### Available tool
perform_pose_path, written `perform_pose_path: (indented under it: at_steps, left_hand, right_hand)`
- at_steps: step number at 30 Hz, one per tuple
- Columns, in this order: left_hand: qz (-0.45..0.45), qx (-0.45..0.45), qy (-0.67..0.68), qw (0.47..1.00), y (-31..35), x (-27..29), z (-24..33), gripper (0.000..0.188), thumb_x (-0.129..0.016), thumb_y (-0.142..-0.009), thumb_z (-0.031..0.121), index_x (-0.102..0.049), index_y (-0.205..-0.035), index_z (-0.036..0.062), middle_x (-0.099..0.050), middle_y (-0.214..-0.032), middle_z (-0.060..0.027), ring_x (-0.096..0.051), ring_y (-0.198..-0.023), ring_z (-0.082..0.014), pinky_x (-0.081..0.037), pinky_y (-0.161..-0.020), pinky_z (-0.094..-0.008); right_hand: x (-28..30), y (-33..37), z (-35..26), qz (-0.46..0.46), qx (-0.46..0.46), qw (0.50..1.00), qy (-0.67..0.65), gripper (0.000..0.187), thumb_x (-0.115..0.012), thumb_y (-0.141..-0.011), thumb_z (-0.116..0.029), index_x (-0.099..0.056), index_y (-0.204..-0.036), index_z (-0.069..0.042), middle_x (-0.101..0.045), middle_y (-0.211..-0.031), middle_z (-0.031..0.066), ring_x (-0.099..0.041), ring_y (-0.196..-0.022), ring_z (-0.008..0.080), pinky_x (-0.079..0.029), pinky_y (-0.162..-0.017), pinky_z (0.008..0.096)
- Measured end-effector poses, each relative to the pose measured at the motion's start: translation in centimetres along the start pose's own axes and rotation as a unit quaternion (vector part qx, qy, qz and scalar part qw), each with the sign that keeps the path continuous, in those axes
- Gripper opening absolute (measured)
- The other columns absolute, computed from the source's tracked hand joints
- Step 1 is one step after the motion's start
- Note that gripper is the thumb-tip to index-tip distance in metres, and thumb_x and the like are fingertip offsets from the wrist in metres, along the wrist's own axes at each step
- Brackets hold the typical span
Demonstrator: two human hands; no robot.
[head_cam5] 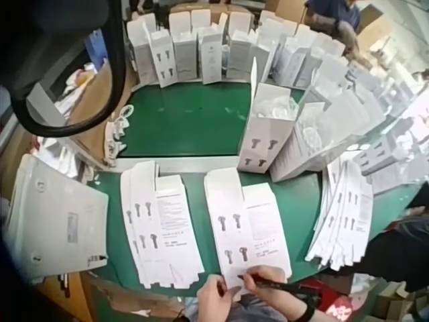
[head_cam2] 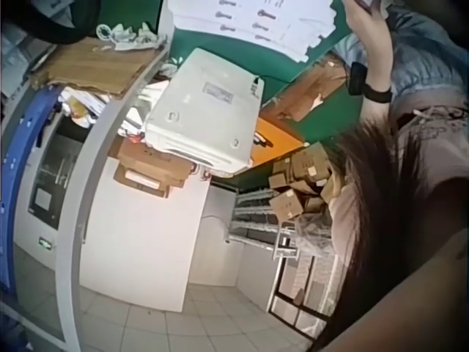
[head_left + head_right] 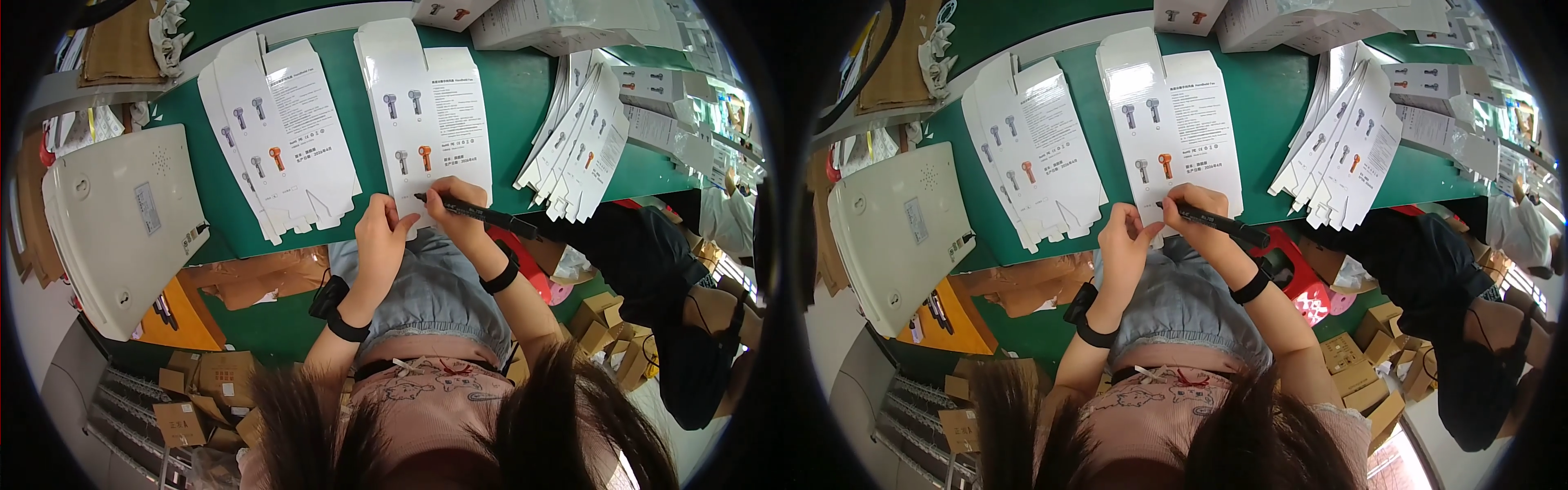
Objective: The person marks paper boxes with a marker, moves them aside, and walks to a large bag to retrieve more. After returning to the table, the person continues marking the remaining boxes one by one.
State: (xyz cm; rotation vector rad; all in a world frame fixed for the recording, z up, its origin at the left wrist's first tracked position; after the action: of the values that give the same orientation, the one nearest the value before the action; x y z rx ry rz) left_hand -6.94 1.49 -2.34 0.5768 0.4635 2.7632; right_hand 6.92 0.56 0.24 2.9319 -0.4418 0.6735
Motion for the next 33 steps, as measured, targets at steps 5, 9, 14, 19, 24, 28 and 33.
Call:
perform_pose_path:
  at_steps: [5, 9, 14, 19, 24, 28, 33]
  left_hand:
    - [0.012, -0.013, -0.004, 1.0, 0.1, 0.2, 0.1, 0.029, -0.067, -0.067, 0.001, -0.04, -0.076, 0.0021, -0.041, -0.053, -0.0063, -0.039, -0.044, -0.0168, -0.035, -0.043, -0.0282]
    - [0.043, -0.008, 0.072, 0.996, 0.4, 1.4, -0.3, 0.026, -0.066, -0.069, 0.0, -0.042, -0.08, 0.0013, -0.043, -0.056, -0.0031, -0.04, -0.045, -0.0129, -0.036, -0.043, -0.025]
    - [0.14, 0.078, 0.275, 0.948, 1.2, 8.2, 1.2, 0.019, -0.058, -0.075, -0.002, -0.047, -0.09, -0.0002, -0.048, -0.076, -0.0015, -0.047, -0.057, -0.0082, -0.04, -0.05, -0.0202]
    - [0.287, -0.04, -0.08, 0.954, 2.0, 14.9, 1.9, 0.023, -0.059, -0.075, 0.002, -0.048, -0.095, -0.001, -0.051, -0.081, -0.0057, -0.051, -0.068, -0.0137, -0.042, -0.06, -0.0234]
    - [0.167, -0.113, -0.124, 0.972, 1.0, 8.1, 2.9, 0.033, -0.067, -0.068, 0.009, -0.049, -0.094, -0.0001, -0.05, -0.076, -0.0095, -0.05, -0.064, -0.0211, -0.042, -0.059, -0.0284]
    - [0.045, -0.096, -0.072, 0.992, 0.8, 1.7, 2.0, 0.034, -0.069, -0.067, 0.013, -0.047, -0.09, -0.0002, -0.047, -0.072, -0.0104, -0.048, -0.059, -0.023, -0.04, -0.053, -0.0304]
    - [0.019, -0.038, -0.077, 0.996, 0.4, 0.2, 1.3, 0.035, -0.07, -0.066, 0.012, -0.044, -0.085, 0.0004, -0.045, -0.069, -0.0106, -0.046, -0.056, -0.0233, -0.04, -0.05, -0.0318]
  right_hand:
    - [-0.4, -0.5, -0.8, -0.025, 0.046, 0.998, 0.03, 0.009, -0.058, -0.073, -0.002, -0.052, -0.068, -0.002, -0.054, -0.056, 0.0077, -0.054, -0.048, 0.0141, -0.043, -0.046, 0.0239]
    - [1.9, 0.6, 1.1, 0.151, -0.165, 0.944, -0.244, 0.009, -0.049, -0.081, -0.01, -0.05, -0.076, -0.002, -0.049, -0.052, 0.0054, -0.052, -0.049, 0.0128, -0.038, -0.046, 0.0229]
    - [5.9, -2.9, -0.9, 0.21, -0.025, 0.885, -0.415, 0.015, -0.04, -0.087, -0.014, -0.047, -0.083, -0.001, -0.051, -0.057, 0.0067, -0.053, -0.055, 0.0146, -0.038, -0.051, 0.0235]
    - [5.0, -6.1, -1.7, 0.105, -0.054, 0.961, -0.251, 0.011, -0.044, -0.085, -0.011, -0.047, -0.085, 0.0, -0.055, -0.062, 0.0091, -0.054, -0.058, 0.0136, -0.039, -0.054, 0.0217]
    - [2.2, -7.8, -0.9, 0.016, -0.07, 0.988, -0.135, 0.006, -0.052, -0.08, -0.005, -0.049, -0.081, 0.001, -0.058, -0.06, 0.0075, -0.054, -0.055, 0.0095, -0.04, -0.052, 0.0192]
    - [1.0, -8.2, 0.4, 0.025, -0.101, 0.991, -0.081, 0.005, -0.055, -0.077, -0.002, -0.051, -0.075, 0.001, -0.057, -0.057, 0.0044, -0.052, -0.051, 0.0064, -0.04, -0.049, 0.0181]
    - [0.6, -8.1, 1.2, 0.021, -0.081, 0.996, -0.026, 0.007, -0.055, -0.077, -0.003, -0.051, -0.071, 0.0, -0.057, -0.055, 0.0035, -0.051, -0.049, 0.0047, -0.04, -0.048, 0.0178]
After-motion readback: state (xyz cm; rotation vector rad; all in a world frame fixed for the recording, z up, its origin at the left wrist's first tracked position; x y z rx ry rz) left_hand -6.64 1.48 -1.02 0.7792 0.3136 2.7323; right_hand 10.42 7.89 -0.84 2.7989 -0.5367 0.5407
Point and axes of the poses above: each hand's wrist, its own y-axis away from the middle knuckle, its own x-axis out of the back of the hand, z = x × y, the point moved 6 cm from there along -y, towards the middle knuckle
